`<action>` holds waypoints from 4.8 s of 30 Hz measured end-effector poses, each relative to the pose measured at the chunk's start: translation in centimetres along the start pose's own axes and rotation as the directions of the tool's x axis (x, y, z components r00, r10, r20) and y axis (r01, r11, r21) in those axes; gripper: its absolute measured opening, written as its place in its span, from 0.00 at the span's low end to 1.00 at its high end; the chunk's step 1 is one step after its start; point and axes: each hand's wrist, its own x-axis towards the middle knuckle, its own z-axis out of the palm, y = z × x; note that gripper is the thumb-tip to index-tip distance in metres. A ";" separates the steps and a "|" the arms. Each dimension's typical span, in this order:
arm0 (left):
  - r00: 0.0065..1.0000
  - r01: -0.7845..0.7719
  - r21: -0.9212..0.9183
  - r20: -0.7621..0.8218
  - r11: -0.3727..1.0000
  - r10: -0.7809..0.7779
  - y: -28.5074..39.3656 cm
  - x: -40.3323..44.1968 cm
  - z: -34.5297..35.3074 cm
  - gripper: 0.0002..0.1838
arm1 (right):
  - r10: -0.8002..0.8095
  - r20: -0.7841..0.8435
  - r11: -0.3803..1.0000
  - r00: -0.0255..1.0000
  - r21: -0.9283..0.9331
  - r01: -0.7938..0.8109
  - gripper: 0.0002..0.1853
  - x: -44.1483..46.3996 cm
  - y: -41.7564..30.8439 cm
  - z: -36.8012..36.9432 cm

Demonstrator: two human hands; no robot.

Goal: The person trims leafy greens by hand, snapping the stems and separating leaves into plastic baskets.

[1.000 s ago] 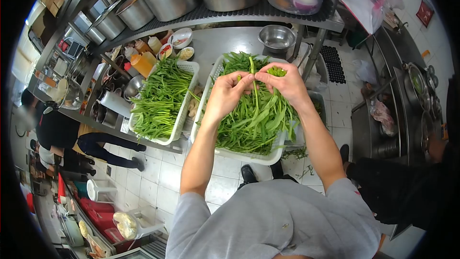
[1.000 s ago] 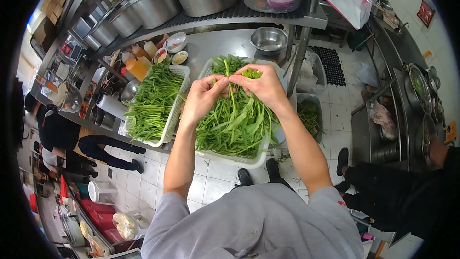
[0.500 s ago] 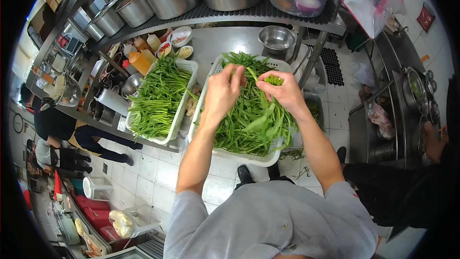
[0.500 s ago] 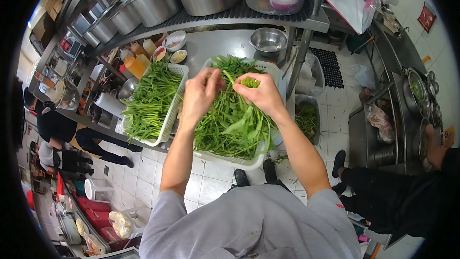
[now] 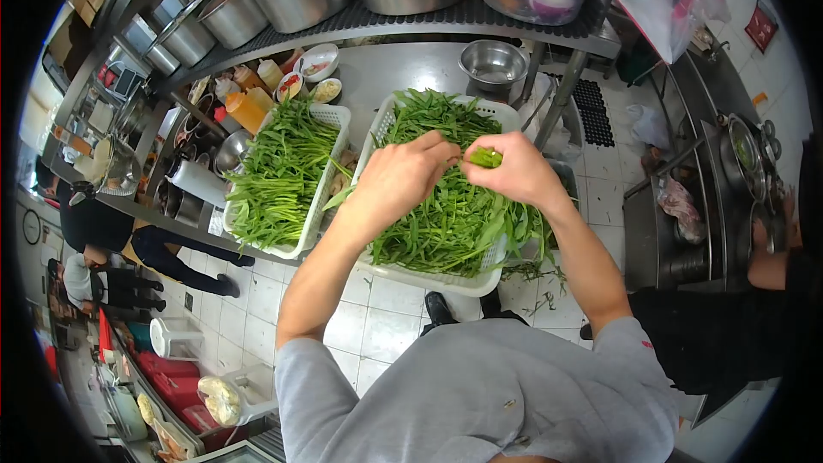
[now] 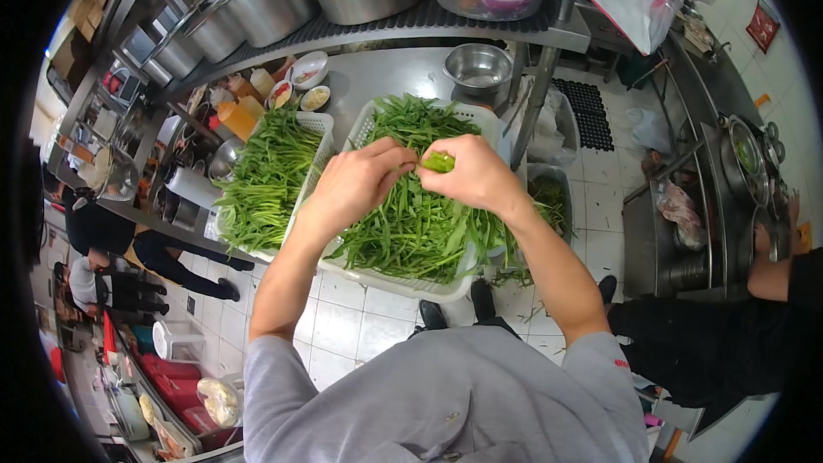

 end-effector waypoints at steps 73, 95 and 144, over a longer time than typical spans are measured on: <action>0.882 -0.182 -0.551 0.275 0.814 0.383 14.3 12.8 22.3 0.06 | -0.235 -0.512 0.893 0.826 -0.449 -0.024 0.10 -19.5 16.7 -10.5; 0.902 0.044 -0.570 0.375 0.820 0.212 18.2 14.0 19.4 0.14 | 0.324 -0.624 0.803 0.711 0.579 0.142 0.06 -18.8 15.2 -12.9; 0.805 0.360 -0.680 -0.120 0.638 -0.582 -1.1 -13.7 9.8 0.06 | 0.246 -0.523 0.354 0.816 0.832 0.427 0.08 -5.7 9.0 0.6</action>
